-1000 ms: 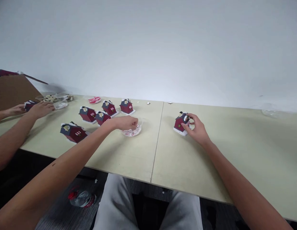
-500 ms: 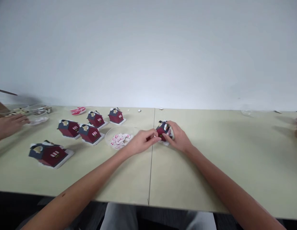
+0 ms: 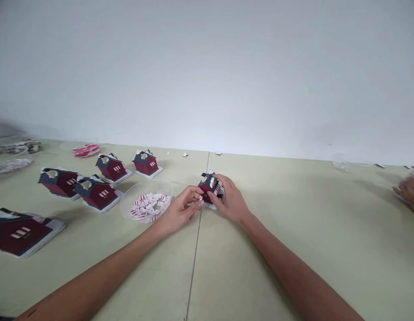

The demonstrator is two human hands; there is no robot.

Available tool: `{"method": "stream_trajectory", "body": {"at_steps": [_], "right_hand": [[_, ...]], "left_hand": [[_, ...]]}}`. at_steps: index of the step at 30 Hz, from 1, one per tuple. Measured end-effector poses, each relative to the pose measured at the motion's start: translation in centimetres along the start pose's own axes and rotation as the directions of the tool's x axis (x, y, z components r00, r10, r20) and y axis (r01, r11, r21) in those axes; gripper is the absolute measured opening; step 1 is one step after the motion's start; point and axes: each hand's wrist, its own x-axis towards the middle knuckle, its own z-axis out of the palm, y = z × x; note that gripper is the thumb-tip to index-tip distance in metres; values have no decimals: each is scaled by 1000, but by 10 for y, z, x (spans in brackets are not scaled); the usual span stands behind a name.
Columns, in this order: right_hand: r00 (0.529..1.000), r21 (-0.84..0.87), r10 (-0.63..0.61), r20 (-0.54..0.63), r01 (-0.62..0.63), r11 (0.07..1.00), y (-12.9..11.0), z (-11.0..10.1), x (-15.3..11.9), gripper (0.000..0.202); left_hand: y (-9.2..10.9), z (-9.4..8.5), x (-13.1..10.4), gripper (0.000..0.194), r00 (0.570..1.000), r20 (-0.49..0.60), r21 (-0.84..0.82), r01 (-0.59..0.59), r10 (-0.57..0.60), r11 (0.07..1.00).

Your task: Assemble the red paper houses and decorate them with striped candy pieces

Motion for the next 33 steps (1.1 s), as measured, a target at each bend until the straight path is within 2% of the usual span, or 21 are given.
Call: {"method": "stream_trajectory", "body": {"at_steps": [4,11,15,19,24,29,33], "right_hand": [[999,-26,19,-44,-20,999,-5,5,4,50],[998,-113,27,-54,-33,993,-14,-2,-3,49],[998,-139,-5,-56,-3,990,-16,-9,-7,49],[998,-140,-27,-49,20,990,-16,-10,-8,50],[999,-43,-33,-27,32,999,-18,-8,-8,50],[997,64,-75,19,73,995,-23,-1,-6,61],[997,126,-72,-7,72,989,-25,8,-4,63]], "left_hand": [[-5,-2,2,33,999,11,-25,37,-37,999],[-12,1,4,30,1000,18,10,11,-11,1000],[-15,7,5,31,1000,-16,-5,-10,10,1000],[-14,12,4,32,998,-61,-87,20,-26,996],[-13,10,2,35,989,-142,-155,27,-50,988],[-13,6,3,42,988,-131,-220,53,-83,974],[-12,5,4,45,987,-129,-229,65,-97,971]]}}
